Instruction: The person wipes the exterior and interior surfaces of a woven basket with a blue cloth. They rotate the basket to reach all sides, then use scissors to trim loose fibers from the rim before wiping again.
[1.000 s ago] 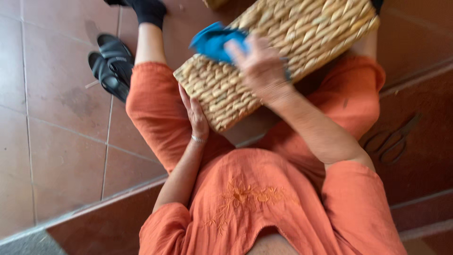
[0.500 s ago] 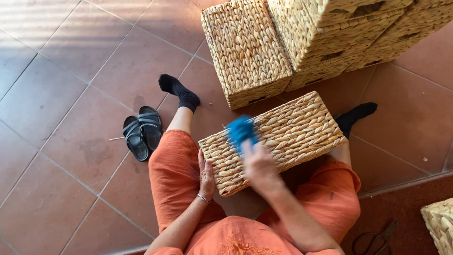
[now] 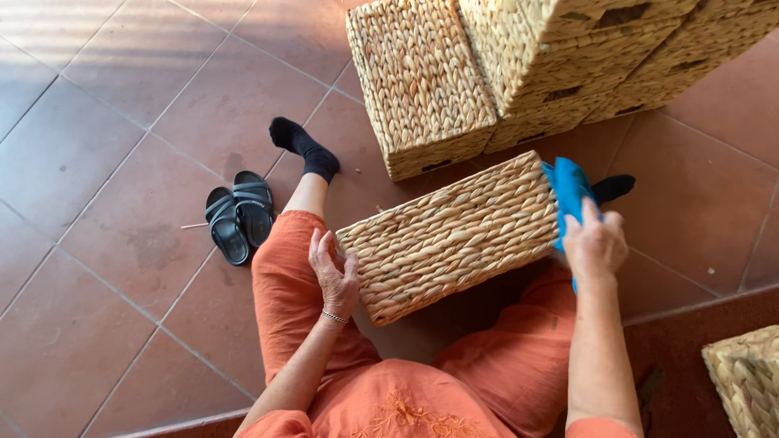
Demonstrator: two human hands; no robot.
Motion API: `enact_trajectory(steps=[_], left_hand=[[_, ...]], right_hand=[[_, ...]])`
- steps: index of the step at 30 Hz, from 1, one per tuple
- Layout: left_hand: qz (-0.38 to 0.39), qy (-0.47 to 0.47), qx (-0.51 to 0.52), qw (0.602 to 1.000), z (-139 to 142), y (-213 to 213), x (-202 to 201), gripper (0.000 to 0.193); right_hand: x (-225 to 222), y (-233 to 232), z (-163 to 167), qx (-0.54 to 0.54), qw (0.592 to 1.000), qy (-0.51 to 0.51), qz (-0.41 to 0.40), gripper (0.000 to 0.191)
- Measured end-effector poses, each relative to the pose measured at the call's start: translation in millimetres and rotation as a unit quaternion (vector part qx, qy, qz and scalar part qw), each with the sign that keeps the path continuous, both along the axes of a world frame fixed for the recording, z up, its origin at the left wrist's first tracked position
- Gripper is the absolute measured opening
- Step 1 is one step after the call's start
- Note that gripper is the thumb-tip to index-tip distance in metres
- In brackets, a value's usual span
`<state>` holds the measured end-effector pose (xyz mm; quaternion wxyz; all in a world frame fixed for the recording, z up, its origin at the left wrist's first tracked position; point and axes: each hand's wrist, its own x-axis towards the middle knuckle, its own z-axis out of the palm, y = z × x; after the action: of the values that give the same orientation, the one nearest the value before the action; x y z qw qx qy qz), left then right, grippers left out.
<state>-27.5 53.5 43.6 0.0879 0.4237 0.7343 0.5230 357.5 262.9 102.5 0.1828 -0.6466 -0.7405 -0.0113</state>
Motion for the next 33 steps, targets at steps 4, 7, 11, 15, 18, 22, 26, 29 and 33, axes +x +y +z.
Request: enact_trajectory(steps=[4,7,11,15,18,22,26,29,33], left_hand=[[-0.100,0.146,0.030,0.984,31,79,31,0.050],[-0.199,0.199,-0.015,0.959,30,177,76,0.042],[-0.285,0.096,-0.289,0.909,15,302,151,0.061],[-0.354,0.089,-0.371,0.854,-14,366,201,0.064],[-0.326,0.066,-0.369,0.868,-36,381,210,0.061],[-0.302,0.029,-0.345,0.888,-44,362,207,0.062],[-0.312,0.023,-0.294,0.903,-2,315,211,0.063],[-0.329,-0.027,-0.241,0.913,49,262,203,0.059],[-0.368,-0.159,-0.120,0.908,97,177,178,0.044]], right_hand=[[20,-11,-16,-0.009,0.999,0.025,-0.043,0.046],[-17,-60,-20,-0.019,0.999,-0.010,0.045,0.039],[-75,-135,-16,0.003,0.976,0.030,0.217,0.053],[-58,-137,-24,0.038,0.969,0.078,0.231,0.055],[-11,-95,-40,-0.024,0.994,0.030,0.103,0.053],[44,-62,-50,-0.023,0.991,0.128,-0.014,0.050],[84,-65,-21,0.018,0.963,0.259,-0.076,0.045],[93,-79,21,0.122,0.952,0.276,-0.054,0.043],[69,-127,87,0.082,0.952,0.289,0.063,0.039]])
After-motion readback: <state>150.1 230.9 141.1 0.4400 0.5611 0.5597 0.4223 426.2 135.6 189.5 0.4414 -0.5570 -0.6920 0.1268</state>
